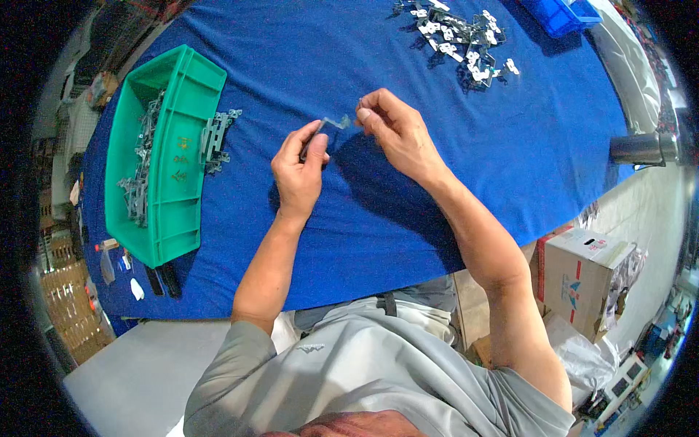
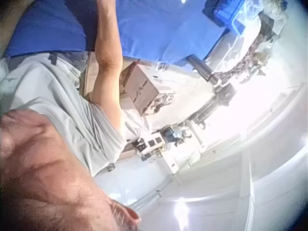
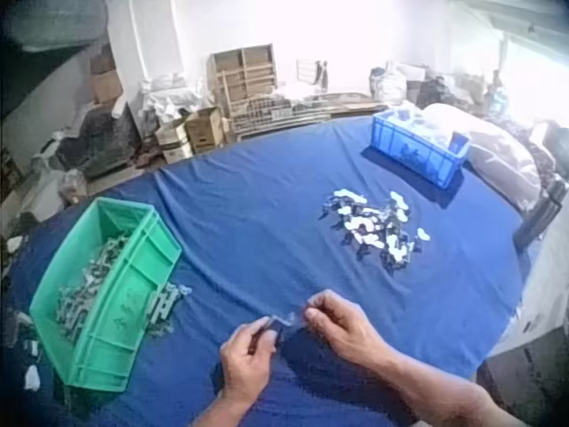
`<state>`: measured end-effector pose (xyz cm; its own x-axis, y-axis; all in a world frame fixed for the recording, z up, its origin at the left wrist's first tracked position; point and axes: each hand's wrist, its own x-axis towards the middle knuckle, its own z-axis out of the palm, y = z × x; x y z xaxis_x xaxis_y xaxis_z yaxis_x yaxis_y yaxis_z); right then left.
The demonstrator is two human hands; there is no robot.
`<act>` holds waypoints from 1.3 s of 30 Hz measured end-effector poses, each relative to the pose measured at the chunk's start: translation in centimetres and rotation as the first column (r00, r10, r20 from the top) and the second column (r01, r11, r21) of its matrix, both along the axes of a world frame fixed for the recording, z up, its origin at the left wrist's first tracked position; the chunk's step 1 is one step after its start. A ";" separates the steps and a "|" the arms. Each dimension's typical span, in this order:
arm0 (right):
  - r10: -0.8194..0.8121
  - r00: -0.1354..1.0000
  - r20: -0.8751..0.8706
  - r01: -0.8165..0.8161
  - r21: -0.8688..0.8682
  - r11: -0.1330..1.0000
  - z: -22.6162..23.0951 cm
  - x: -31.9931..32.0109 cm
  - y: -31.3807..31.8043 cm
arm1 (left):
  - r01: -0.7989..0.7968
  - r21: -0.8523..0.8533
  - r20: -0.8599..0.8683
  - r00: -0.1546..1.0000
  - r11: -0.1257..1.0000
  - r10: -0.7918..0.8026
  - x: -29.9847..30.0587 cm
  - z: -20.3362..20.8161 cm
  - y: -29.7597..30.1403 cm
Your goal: The person picks up a metal bracket and a small metal piece from the table, fits the piece into the bracket by hand, and places the assembled unit onto a pile.
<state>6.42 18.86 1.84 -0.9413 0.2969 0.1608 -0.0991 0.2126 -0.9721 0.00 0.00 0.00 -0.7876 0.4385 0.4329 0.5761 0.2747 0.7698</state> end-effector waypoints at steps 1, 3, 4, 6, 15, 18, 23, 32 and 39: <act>0.053 0.994 0.092 -0.043 -0.103 0.994 0.6 0.1 -0.2 | -0.021 0.093 0.212 0.977 0.995 0.000 0.0 -0.3 -0.1; 0.114 0.978 0.176 -0.075 -0.211 0.975 1.0 0.2 -0.5 | -0.059 0.176 0.414 0.910 0.983 -0.019 -0.1 -0.5 -0.3; 0.163 0.968 0.191 -0.126 -0.191 0.974 1.0 0.2 -0.7 | -0.062 0.197 0.424 0.905 0.978 -0.028 0.0 -0.5 -0.3; 0.200 0.958 0.204 -0.177 -0.127 0.976 0.9 0.1 -0.9 | -0.065 0.219 0.433 0.901 0.974 -0.037 0.0 -0.4 -0.2; 0.183 0.968 0.172 -0.179 -0.042 0.983 0.0 0.0 -0.8 | -0.026 0.189 0.397 0.916 0.982 -0.052 -0.1 -0.3 -0.2; 0.145 0.979 0.141 -0.159 0.089 0.983 0.2 0.0 -0.6 | -0.073 0.209 0.436 0.900 0.975 -0.026 0.0 0.0 0.0; 0.107 0.978 0.178 -0.120 0.061 0.991 -0.2 -0.1 -0.6 | -0.023 0.088 0.058 0.998 0.996 0.018 -0.3 0.3 0.0; 0.109 0.984 0.142 -0.121 0.078 0.990 -0.3 -0.2 -0.3 | 0.013 0.015 0.014 1.000 1.000 -0.013 0.4 1.1 0.3; -0.060 0.997 -0.042 0.064 0.108 0.992 0.0 -0.2 -0.5 | -0.005 -0.004 -0.064 0.998 1.000 0.005 0.1 0.4 0.2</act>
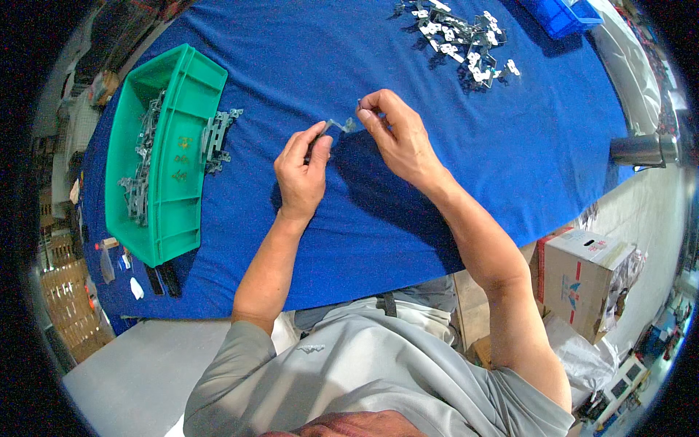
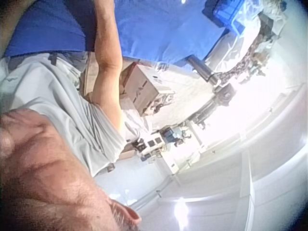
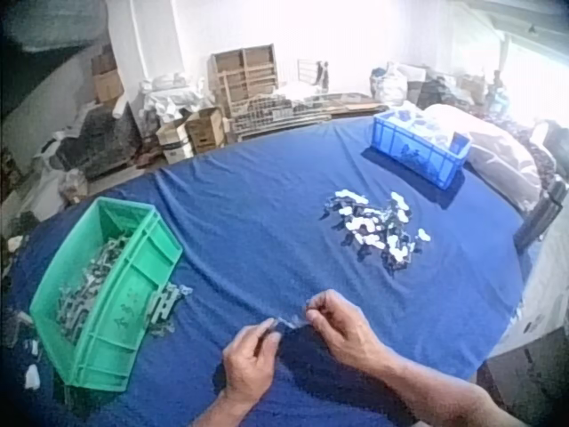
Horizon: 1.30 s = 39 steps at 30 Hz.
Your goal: The person picks up a metal bracket and a small metal piece from the table, fits the piece into the bracket by hand, and places the assembled unit onto a pile.
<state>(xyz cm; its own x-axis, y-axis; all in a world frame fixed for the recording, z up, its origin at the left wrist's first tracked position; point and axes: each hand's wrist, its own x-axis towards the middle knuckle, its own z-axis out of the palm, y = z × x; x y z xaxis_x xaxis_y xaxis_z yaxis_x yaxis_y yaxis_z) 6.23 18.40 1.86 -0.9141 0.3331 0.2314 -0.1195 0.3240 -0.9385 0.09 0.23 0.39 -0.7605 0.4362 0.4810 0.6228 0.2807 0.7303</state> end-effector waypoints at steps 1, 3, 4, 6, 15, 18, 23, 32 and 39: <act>0.071 0.996 0.055 -0.064 -0.119 0.991 -0.1 0.1 0.2 | -0.034 0.052 0.188 0.982 0.998 0.024 0.0 -0.2 -0.1; 0.142 0.983 0.118 -0.122 -0.165 0.979 0.2 0.3 -0.1 | -0.082 0.161 0.390 0.921 0.984 0.013 -0.3 -0.8 -0.1; 0.214 0.961 0.177 -0.175 -0.213 0.961 0.5 0.4 -0.3 | -0.081 0.161 0.390 0.921 0.984 0.012 -0.3 -1.1 -0.2; 0.239 0.954 0.180 -0.207 -0.183 0.961 0.6 0.4 -0.5 | -0.071 0.165 0.386 0.922 0.984 0.002 -0.2 -1.2 -0.3; 0.195 0.966 0.171 -0.184 -0.078 0.980 0.0 0.3 -0.3 | -0.085 0.128 0.377 0.926 0.988 0.030 -0.2 -0.6 -0.1; 0.149 0.978 0.148 -0.162 0.076 0.984 -0.1 0.2 0.0 | -0.036 0.107 0.146 0.989 0.994 0.020 -0.1 0.4 0.1; 0.142 0.959 0.246 -0.149 0.011 0.989 -0.5 0.0 0.0 | -0.025 0.107 0.131 0.991 0.994 0.011 -0.2 0.1 0.0; 0.164 0.966 0.200 -0.177 0.049 0.983 -0.2 0.0 0.1 | 0.009 0.048 0.090 0.996 0.999 -0.013 0.2 0.4 0.2; 0.055 0.998 0.013 -0.054 -0.059 0.997 0.0 0.2 0.4 | -0.007 0.024 0.025 1.000 1.000 0.006 0.0 0.1 0.3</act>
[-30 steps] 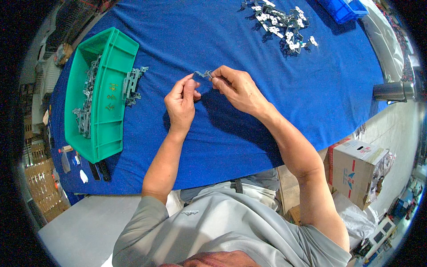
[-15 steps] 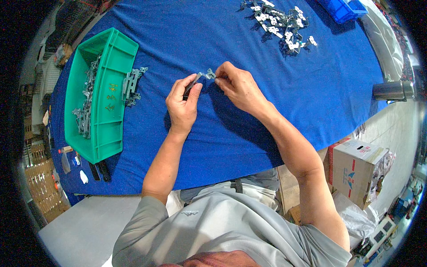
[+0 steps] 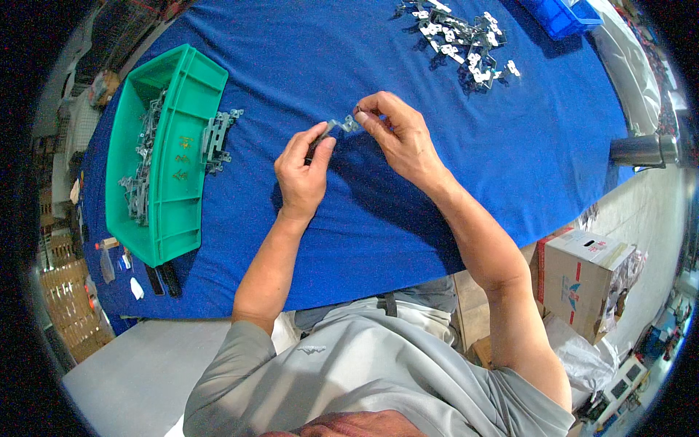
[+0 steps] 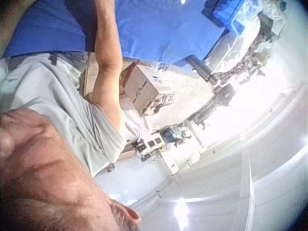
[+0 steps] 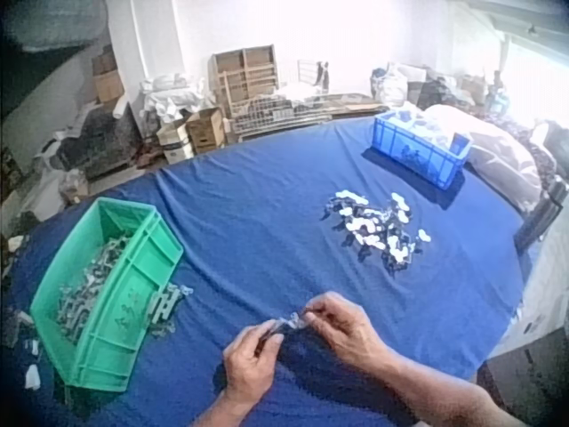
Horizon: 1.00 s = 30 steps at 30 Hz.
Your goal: The person picks up a metal bracket and a small metal piece from the table, fits the piece into the bracket by hand, and places the assembled unit onto a pile.
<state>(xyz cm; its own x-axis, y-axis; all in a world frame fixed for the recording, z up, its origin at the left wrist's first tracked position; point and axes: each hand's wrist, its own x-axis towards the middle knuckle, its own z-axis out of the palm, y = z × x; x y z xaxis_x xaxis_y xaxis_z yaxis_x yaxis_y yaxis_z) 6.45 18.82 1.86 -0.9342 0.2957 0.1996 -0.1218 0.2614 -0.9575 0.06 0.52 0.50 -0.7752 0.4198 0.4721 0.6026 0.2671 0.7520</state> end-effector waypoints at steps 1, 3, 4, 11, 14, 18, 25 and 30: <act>0.002 1.000 -0.001 -0.002 -0.001 1.000 0.3 0.1 -0.2 | -0.002 -0.001 -0.001 1.000 1.000 0.002 0.0 -0.3 -0.2; 0.078 0.984 0.160 -0.061 -0.107 0.992 0.7 0.1 -0.4 | -0.067 0.136 0.393 0.919 0.989 0.008 -0.1 -1.0 -0.5; 0.077 0.984 0.160 -0.060 -0.107 0.992 0.6 0.1 -0.4 | -0.048 0.146 0.369 0.930 0.988 -0.009 -0.2 -1.3 -0.5; 0.165 0.973 0.163 -0.155 -0.071 0.985 0.0 0.1 -0.7 | -0.027 0.158 0.398 0.917 0.987 -0.039 0.0 -1.0 -0.4; 0.160 0.975 0.154 -0.155 -0.044 0.987 -0.1 0.1 -0.7 | -0.026 0.167 0.399 0.916 0.986 -0.044 0.0 -1.1 -0.4; 0.079 0.986 0.145 -0.106 0.191 0.976 0.4 0.1 -0.3 | -0.036 0.082 0.257 0.966 0.996 0.014 -0.1 -0.2 -0.3; 0.075 0.978 0.194 -0.096 0.103 0.990 -0.8 -0.1 -0.4 | -0.022 0.057 0.077 0.997 0.998 0.018 0.0 0.0 0.0; 0.099 0.984 0.147 -0.101 0.002 0.995 0.2 -0.1 -0.8 | -0.002 0.023 0.039 0.999 1.000 0.001 0.4 0.4 -0.1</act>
<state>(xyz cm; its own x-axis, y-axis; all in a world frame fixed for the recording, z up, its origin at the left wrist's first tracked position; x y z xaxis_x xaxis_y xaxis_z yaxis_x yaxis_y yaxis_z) 6.38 18.01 2.02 -0.9783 0.1979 0.0606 -0.0063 0.2642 -0.9645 0.42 0.38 0.90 -0.7938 0.4082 0.4508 0.5723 0.2505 0.7809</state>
